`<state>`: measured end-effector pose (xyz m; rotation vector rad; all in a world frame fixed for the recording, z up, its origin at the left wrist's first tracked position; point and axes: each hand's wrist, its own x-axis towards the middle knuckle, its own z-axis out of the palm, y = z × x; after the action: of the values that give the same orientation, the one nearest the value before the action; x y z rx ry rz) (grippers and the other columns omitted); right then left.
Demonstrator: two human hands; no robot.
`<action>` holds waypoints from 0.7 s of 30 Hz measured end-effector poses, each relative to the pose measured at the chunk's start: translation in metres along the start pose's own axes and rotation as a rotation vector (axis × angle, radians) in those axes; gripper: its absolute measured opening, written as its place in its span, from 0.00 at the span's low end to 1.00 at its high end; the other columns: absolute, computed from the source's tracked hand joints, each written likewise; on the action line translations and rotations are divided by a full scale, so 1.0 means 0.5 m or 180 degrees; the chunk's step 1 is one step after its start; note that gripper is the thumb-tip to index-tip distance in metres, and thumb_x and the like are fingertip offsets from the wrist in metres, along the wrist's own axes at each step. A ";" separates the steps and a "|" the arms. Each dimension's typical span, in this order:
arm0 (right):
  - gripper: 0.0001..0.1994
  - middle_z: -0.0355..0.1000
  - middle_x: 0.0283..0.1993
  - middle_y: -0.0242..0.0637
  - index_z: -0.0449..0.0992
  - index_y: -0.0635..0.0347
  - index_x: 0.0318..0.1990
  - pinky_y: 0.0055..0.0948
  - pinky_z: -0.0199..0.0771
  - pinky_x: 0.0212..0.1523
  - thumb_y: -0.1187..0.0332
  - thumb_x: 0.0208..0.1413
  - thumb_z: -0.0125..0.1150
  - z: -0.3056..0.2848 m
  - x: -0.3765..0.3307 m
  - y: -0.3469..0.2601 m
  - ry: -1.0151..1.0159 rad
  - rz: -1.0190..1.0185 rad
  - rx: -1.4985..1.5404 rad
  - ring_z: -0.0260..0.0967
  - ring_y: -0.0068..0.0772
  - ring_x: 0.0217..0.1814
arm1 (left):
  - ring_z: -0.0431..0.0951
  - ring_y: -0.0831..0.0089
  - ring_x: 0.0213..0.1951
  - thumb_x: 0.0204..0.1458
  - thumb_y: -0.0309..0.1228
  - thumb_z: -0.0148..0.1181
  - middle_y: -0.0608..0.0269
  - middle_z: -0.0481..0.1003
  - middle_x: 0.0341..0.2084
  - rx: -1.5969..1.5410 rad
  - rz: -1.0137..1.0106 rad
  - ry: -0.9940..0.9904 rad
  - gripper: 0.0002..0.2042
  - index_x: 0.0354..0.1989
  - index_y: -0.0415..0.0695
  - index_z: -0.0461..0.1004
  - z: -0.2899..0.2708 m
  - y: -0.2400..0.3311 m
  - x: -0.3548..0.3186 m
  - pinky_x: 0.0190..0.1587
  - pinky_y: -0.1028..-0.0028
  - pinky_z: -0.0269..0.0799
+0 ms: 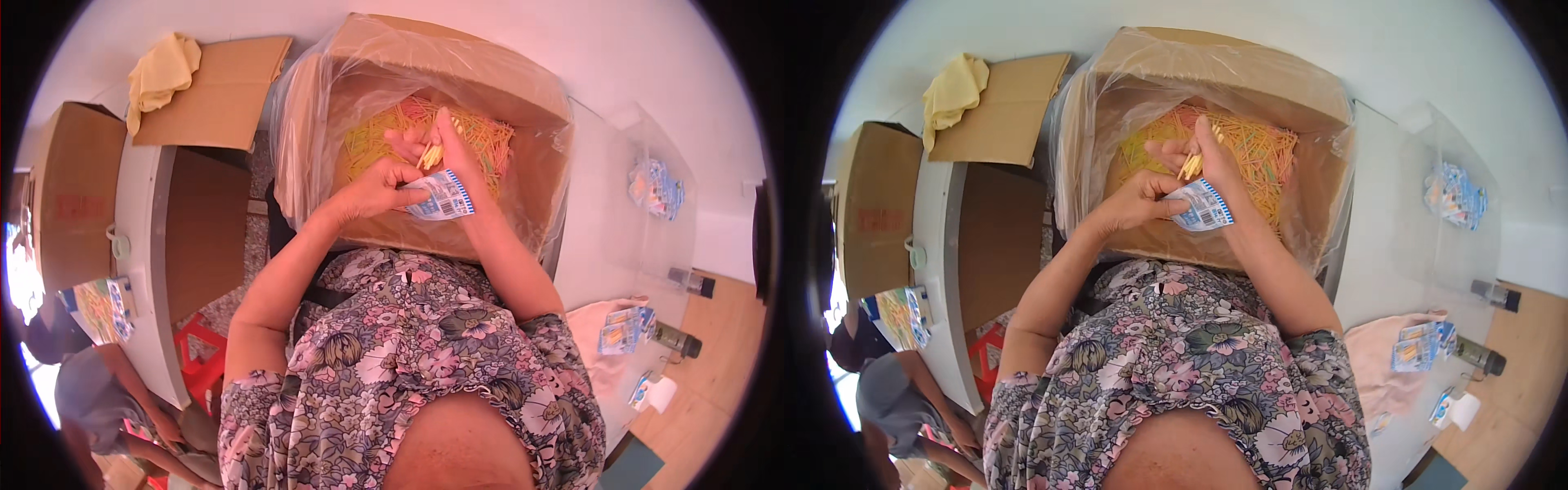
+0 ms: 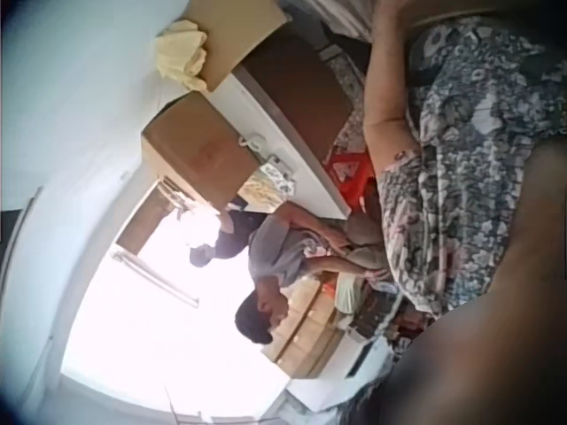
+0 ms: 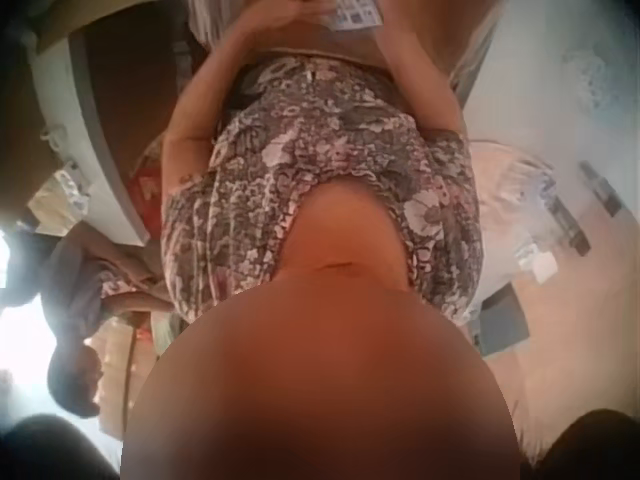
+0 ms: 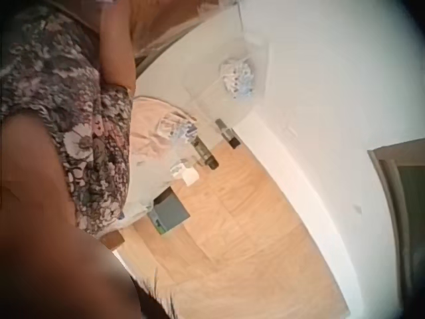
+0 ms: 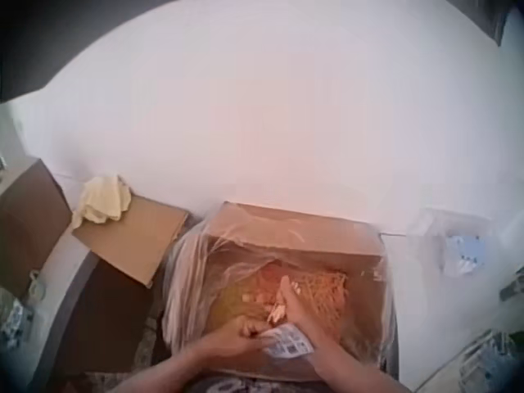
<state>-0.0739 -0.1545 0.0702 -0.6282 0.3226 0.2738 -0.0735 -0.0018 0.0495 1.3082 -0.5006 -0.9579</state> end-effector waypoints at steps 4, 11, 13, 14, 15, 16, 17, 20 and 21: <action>0.18 0.73 0.32 0.47 0.66 0.62 0.27 0.38 0.73 0.47 0.55 0.61 0.46 -0.022 -0.014 0.001 -0.0017 -0.0168 -0.0501 0.71 0.46 0.48 | 0.67 0.86 0.28 0.52 0.28 0.57 0.73 0.72 0.24 0.0113 0.0239 0.0055 0.07 0.35 0.36 0.75 0.005 -0.020 0.009 0.31 0.81 0.65; 0.16 0.70 0.43 0.51 0.64 0.65 0.43 0.37 0.72 0.47 0.58 0.60 0.48 -0.039 -0.026 0.010 0.0071 -0.0159 -0.0723 0.70 0.43 0.48 | 0.67 0.82 0.27 0.52 0.27 0.56 0.68 0.69 0.20 0.1273 0.1215 0.0242 0.05 0.29 0.37 0.72 0.012 -0.018 0.018 0.31 0.79 0.64; 0.15 0.70 0.40 0.46 0.65 0.64 0.42 0.36 0.72 0.48 0.58 0.60 0.49 -0.026 -0.039 0.013 0.0028 -0.0361 -0.0817 0.71 0.39 0.43 | 0.66 0.82 0.27 0.51 0.26 0.56 0.67 0.69 0.20 0.1429 0.1373 0.0323 0.05 0.27 0.37 0.71 0.008 -0.023 0.020 0.31 0.78 0.64; 0.14 0.69 0.36 0.42 0.65 0.63 0.41 0.36 0.72 0.48 0.59 0.60 0.50 -0.021 -0.046 0.013 0.0019 -0.0589 -0.0884 0.71 0.35 0.39 | 0.66 0.81 0.27 0.51 0.26 0.56 0.67 0.68 0.20 0.1282 0.1047 0.0319 0.05 0.27 0.37 0.71 0.006 -0.028 0.024 0.31 0.77 0.64; 0.14 0.69 0.36 0.42 0.65 0.63 0.41 0.36 0.72 0.48 0.59 0.60 0.50 -0.024 -0.044 0.011 0.0014 -0.0585 -0.0896 0.71 0.35 0.39 | 0.66 0.81 0.27 0.51 0.26 0.57 0.67 0.68 0.19 0.1133 0.0721 0.0313 0.05 0.27 0.37 0.71 0.004 -0.033 0.028 0.31 0.77 0.63; 0.13 0.66 0.30 0.35 0.66 0.61 0.39 0.33 0.72 0.42 0.59 0.59 0.51 -0.031 -0.036 0.010 -0.0173 -0.0698 -0.0853 0.67 0.28 0.31 | 0.66 0.81 0.27 0.51 0.26 0.57 0.67 0.68 0.19 0.1128 0.0729 0.0322 0.05 0.27 0.37 0.71 0.006 -0.039 0.030 0.31 0.77 0.63; 0.12 0.62 0.25 0.29 0.66 0.60 0.37 0.29 0.72 0.36 0.59 0.59 0.51 -0.038 -0.027 0.007 -0.0353 -0.0821 -0.0807 0.63 0.22 0.23 | 0.65 0.81 0.27 0.50 0.26 0.57 0.67 0.67 0.19 0.1154 0.1017 0.0331 0.05 0.27 0.37 0.71 0.009 -0.036 0.034 0.31 0.76 0.63; 0.09 0.50 0.18 0.22 0.65 0.56 0.35 0.19 0.58 0.23 0.61 0.61 0.49 -0.058 -0.012 -0.024 -0.0133 -0.0476 -0.0615 0.44 0.15 0.15 | 0.66 0.83 0.25 0.49 0.25 0.58 0.69 0.68 0.18 0.1078 0.1000 0.0079 0.04 0.28 0.37 0.72 0.011 -0.033 0.035 0.30 0.77 0.64; 0.09 0.50 0.18 0.22 0.65 0.56 0.35 0.19 0.58 0.23 0.61 0.61 0.49 -0.065 -0.009 -0.030 -0.0141 -0.0466 -0.0648 0.44 0.15 0.15 | 0.67 0.84 0.24 0.49 0.25 0.58 0.70 0.70 0.18 0.0982 0.0682 -0.0177 0.04 0.30 0.36 0.74 0.011 -0.034 0.033 0.29 0.78 0.66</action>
<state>-0.0795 -0.1865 0.0550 -0.8411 0.2061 0.1808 -0.0738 -0.0181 0.0313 1.4702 -0.8396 -0.7594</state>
